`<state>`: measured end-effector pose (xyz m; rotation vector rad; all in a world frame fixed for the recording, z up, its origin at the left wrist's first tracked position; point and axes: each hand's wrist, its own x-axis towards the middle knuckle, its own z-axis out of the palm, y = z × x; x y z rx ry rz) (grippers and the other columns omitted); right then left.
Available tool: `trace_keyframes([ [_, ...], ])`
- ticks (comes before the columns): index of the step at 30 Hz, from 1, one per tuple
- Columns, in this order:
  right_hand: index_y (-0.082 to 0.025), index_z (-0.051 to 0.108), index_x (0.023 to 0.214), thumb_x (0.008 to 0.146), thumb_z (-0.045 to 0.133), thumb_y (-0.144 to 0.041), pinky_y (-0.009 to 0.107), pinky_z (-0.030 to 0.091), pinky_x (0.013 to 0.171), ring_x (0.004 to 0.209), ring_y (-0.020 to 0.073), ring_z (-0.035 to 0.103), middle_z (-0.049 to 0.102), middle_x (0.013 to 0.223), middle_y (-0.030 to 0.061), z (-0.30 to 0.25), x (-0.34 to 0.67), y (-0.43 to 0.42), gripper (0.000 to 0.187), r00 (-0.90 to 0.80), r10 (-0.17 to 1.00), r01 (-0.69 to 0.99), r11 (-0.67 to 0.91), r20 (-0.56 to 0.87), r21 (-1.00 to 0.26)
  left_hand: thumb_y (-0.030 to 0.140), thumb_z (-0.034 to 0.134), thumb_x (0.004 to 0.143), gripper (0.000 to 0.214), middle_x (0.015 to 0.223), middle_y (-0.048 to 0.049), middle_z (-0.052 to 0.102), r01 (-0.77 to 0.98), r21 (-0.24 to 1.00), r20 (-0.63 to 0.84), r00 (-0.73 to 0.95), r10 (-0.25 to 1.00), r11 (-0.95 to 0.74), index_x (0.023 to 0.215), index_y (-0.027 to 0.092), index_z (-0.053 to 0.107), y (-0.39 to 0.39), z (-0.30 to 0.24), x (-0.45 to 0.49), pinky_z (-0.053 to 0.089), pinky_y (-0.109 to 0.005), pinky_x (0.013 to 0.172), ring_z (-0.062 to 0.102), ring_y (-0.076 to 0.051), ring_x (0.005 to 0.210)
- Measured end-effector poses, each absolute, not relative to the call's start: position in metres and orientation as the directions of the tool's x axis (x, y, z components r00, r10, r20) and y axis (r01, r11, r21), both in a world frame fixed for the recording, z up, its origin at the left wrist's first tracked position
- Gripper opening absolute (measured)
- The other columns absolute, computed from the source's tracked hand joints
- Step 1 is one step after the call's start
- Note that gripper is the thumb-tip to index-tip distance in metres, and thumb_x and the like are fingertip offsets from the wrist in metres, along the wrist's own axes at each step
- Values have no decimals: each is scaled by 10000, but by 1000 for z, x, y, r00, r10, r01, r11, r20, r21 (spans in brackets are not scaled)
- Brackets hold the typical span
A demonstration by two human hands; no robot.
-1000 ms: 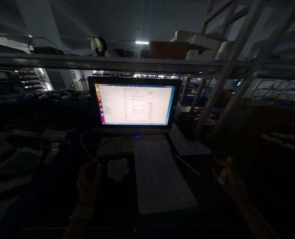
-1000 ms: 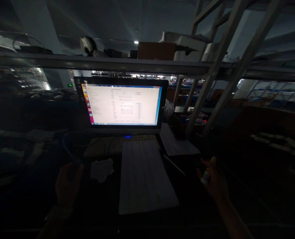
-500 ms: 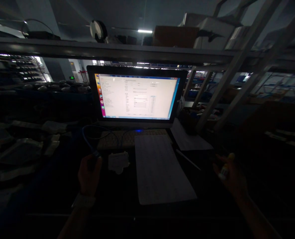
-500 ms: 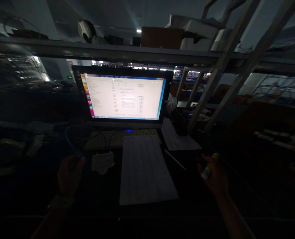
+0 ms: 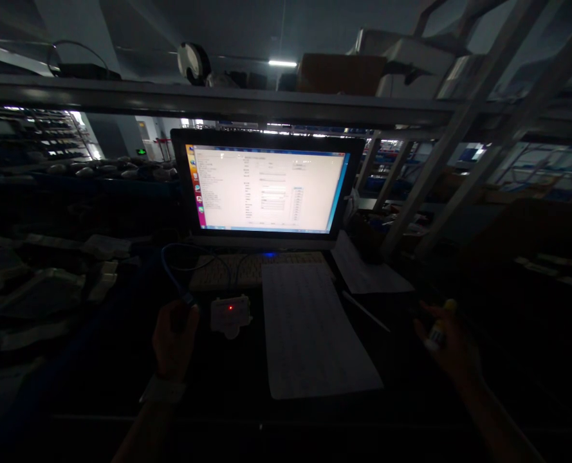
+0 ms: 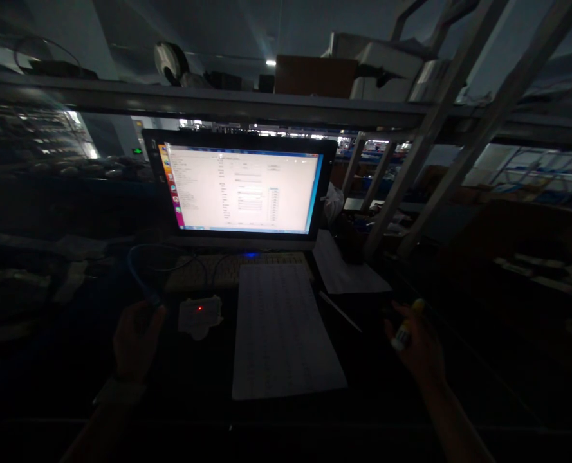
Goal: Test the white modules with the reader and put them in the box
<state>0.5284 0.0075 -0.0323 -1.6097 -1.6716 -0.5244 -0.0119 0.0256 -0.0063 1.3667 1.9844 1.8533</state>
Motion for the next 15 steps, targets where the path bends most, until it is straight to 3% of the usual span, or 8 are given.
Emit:
trace_keyframes([
  [15, -202, 549, 1039, 817, 496, -488, 457, 526, 825, 955, 300, 646, 669, 1048, 122, -29, 525, 7, 366, 65, 658, 971, 130, 750, -199, 556, 603, 627, 441, 804, -55, 648, 520, 844, 468, -592, 656, -133, 859, 181, 593, 24, -2, -10, 512, -353, 656, 622, -219, 737],
])
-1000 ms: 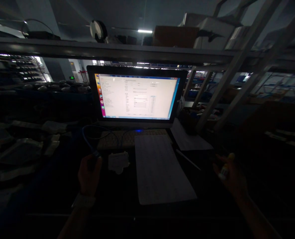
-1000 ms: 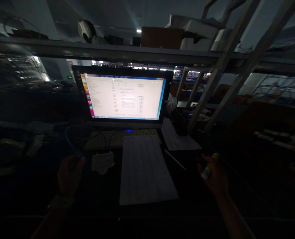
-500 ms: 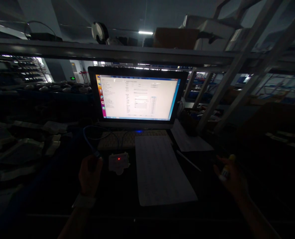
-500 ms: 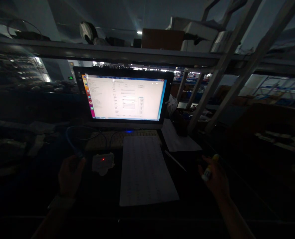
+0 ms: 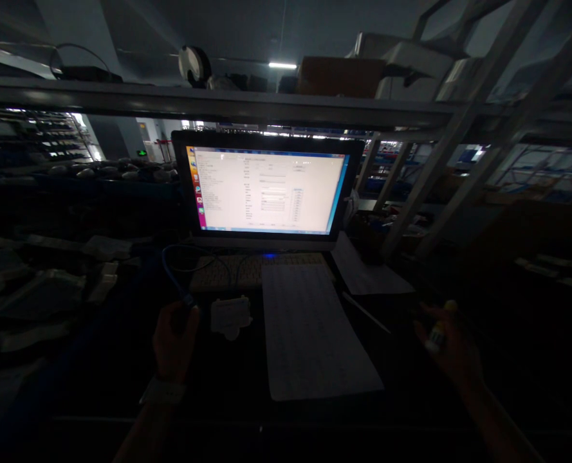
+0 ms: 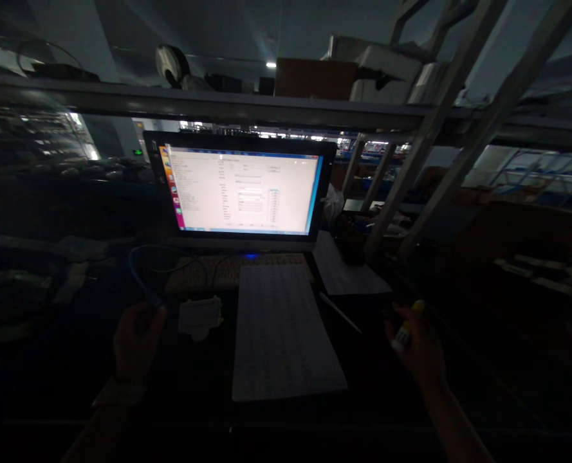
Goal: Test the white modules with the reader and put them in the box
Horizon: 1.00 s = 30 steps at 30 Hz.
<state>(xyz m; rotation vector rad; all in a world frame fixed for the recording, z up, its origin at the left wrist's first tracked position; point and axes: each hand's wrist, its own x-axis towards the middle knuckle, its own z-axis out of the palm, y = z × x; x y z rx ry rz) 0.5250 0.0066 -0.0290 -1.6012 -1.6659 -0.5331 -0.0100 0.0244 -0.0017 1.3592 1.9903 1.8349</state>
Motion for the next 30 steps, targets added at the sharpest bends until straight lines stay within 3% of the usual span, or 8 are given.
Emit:
trace_keyframes([
  [9, -192, 544, 1057, 826, 507, -481, 459, 526, 824, 965, 304, 640, 660, 1073, 132, -32, 528, 7, 372, 28, 642, 975, 152, 767, -163, 558, 609, 644, 441, 816, -54, 655, 534, 833, 485, -576, 658, -147, 877, 184, 590, 25, -4, -11, 514, -348, 653, 625, -213, 731],
  [30, -203, 553, 1050, 798, 513, -495, 468, 510, 860, 996, 305, 628, 658, 1094, 120, -31, 525, 7, 388, 116, 684, 962, 102, 721, -252, 545, 601, 652, 415, 825, -60, 639, 549, 823, 495, -572, 655, -143, 862, 187, 583, 25, -3, -11, 511, -350, 673, 612, -213, 746],
])
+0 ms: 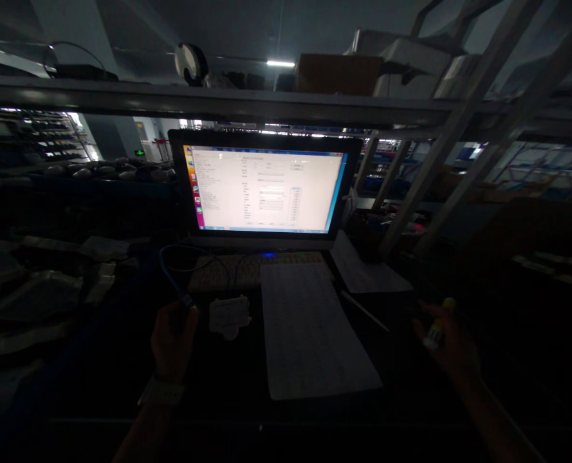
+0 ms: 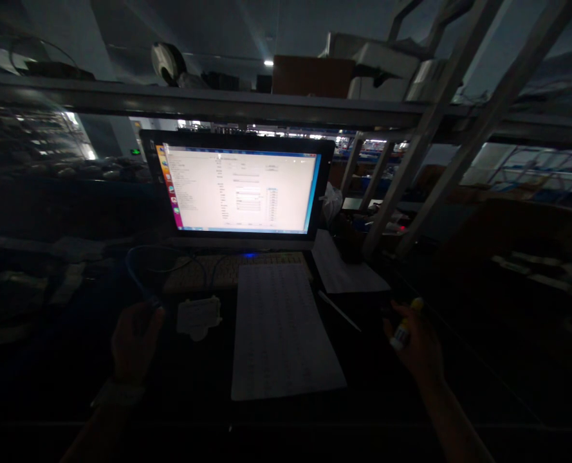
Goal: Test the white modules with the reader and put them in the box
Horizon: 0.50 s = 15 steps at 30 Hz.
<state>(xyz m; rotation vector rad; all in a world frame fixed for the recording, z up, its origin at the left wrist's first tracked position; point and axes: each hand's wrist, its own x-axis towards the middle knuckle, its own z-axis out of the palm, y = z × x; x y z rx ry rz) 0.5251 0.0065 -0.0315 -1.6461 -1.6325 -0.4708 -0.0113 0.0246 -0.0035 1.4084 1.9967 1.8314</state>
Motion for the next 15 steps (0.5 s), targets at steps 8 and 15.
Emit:
trace_keyframes([
  [8, -199, 556, 1045, 805, 518, -489, 460, 528, 827, 987, 307, 639, 663, 1091, 129, -28, 524, 4, 378, 92, 671, 964, 124, 736, -234, 538, 615, 634, 425, 822, -58, 642, 513, 848, 458, -586, 669, -131, 869, 185, 588, 25, -4, -10, 509, -359, 680, 611, -216, 742],
  [15, -206, 535, 1055, 815, 540, -471, 494, 493, 911, 1038, 303, 624, 658, 1114, 127, -22, 497, 3, 358, 109, 625, 939, 189, 773, -286, 554, 609, 621, 444, 828, -60, 648, 488, 863, 433, -580, 691, -131, 875, 189, 591, 26, -3, -10, 509, -352, 671, 616, -222, 753],
])
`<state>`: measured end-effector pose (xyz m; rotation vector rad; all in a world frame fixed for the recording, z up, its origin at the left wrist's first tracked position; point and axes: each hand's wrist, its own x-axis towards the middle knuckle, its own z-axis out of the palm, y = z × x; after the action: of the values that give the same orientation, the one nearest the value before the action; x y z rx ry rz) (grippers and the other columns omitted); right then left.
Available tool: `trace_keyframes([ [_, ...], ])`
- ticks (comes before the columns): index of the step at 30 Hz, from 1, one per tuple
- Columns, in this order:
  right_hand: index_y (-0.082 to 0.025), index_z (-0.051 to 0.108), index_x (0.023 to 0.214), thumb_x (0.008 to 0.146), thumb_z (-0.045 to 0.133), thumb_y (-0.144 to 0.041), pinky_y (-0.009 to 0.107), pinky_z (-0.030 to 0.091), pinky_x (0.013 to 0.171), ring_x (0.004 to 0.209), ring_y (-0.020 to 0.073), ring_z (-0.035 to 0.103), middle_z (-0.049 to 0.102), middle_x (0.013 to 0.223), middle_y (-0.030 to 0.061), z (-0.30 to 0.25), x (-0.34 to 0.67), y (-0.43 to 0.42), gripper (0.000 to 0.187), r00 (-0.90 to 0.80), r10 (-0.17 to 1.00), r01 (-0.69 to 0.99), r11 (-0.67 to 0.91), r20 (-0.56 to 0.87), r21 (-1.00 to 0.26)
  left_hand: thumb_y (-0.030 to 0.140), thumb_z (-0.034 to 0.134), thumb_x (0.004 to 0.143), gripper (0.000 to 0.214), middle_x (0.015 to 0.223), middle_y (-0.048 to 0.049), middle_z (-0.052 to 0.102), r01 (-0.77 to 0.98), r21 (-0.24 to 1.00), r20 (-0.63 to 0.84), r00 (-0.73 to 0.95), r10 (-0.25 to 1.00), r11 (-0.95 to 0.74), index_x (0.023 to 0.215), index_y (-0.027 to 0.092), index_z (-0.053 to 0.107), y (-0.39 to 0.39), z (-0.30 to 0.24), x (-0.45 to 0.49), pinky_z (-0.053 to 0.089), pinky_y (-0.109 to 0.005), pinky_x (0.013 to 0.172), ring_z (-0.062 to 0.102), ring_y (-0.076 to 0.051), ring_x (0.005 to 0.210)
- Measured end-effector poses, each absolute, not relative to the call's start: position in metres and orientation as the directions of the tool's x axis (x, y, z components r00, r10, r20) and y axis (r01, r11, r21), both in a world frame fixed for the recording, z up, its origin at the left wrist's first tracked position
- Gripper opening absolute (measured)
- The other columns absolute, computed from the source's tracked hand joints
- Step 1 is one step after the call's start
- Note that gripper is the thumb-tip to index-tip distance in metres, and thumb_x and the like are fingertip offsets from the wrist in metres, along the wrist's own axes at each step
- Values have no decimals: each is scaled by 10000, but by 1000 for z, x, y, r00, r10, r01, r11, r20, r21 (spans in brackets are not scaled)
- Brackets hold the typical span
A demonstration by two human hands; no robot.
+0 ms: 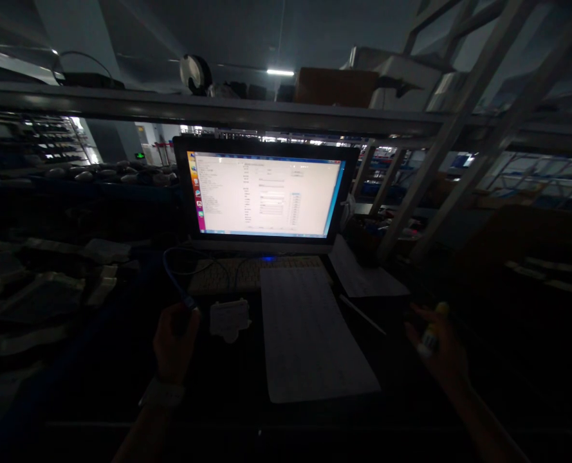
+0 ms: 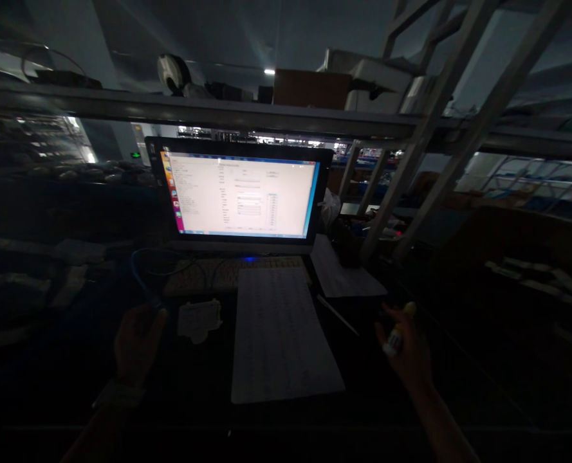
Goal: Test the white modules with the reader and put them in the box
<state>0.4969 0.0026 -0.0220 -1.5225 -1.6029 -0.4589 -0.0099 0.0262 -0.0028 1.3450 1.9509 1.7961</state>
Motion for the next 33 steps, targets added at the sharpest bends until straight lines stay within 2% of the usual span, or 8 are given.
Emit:
trace_keyframes([
  [3, -209, 534, 1077, 820, 564, -438, 474, 498, 926, 1050, 282, 625, 658, 1124, 119, -18, 454, 1, 345, 54, 672, 894, 297, 738, -336, 559, 609, 623, 449, 848, -62, 653, 480, 867, 426, -578, 696, -132, 882, 193, 593, 27, -4, -11, 508, -352, 685, 620, -225, 775],
  [6, -231, 540, 1139, 831, 566, -398, 443, 501, 944, 1121, 261, 596, 636, 1198, 98, -11, 402, -1, 352, -166, 792, 825, 438, 587, -358, 567, 609, 613, 448, 818, -57, 651, 470, 873, 421, -590, 689, -131, 864, 196, 589, 28, -5, -12, 509, -354, 666, 620, -226, 751],
  [9, -236, 518, 1218, 827, 569, -418, 426, 513, 932, 1140, 260, 586, 604, 1258, 105, -4, 362, 6, 435, -314, 824, 758, 517, 471, -398, 573, 609, 618, 446, 808, -60, 651, 483, 865, 434, -584, 686, -137, 852, 194, 586, 28, -6, -14, 513, -355, 655, 619, -224, 739],
  [13, -203, 459, 1318, 798, 597, -465, 435, 530, 897, 1106, 280, 605, 588, 1268, 145, -10, 341, 30, 599, -351, 838, 735, 523, 418, -432, 572, 615, 632, 447, 823, -66, 660, 459, 871, 443, -578, 686, -176, 862, 189, 590, 29, -10, -15, 522, -360, 675, 632, -228, 763],
  [17, -204, 400, 1393, 752, 643, -430, 478, 529, 881, 1068, 293, 626, 625, 1213, 153, -25, 339, 52, 722, -370, 847, 741, 517, 382, -428, 577, 614, 645, 445, 792, -60, 665, 409, 888, 431, -585, 687, -209, 866, 192, 588, 31, -13, -14, 529, -357, 655, 638, -223, 731],
  [22, -239, 458, 1365, 759, 633, -429, 472, 526, 889, 1064, 287, 635, 642, 1205, 129, -22, 343, 43, 658, -404, 886, 751, 463, 227, -470, 589, 618, 656, 439, 778, -61, 667, 388, 891, 435, -583, 686, -236, 848, 196, 578, 31, -11, -11, 532, -351, 630, 643, -223, 714],
  [29, -233, 513, 1335, 697, 705, -434, 486, 495, 949, 1152, 320, 580, 571, 1311, 145, -16, 354, 9, 695, -449, 875, 773, 482, 182, -414, 577, 618, 659, 432, 768, -54, 668, 377, 897, 424, -579, 697, -233, 864, 198, 580, 29, -10, -10, 538, -353, 628, 646, -225, 714],
  [33, -270, 521, 1328, 627, 768, -480, 463, 522, 923, 1158, 342, 571, 574, 1311, 130, -24, 355, -16, 773, -561, 781, 702, 625, 276, -341, 566, 621, 659, 421, 780, -53, 671, 397, 888, 438, -578, 689, -232, 866, 202, 579, 30, -12, -11, 537, -353, 641, 643, -222, 720],
])
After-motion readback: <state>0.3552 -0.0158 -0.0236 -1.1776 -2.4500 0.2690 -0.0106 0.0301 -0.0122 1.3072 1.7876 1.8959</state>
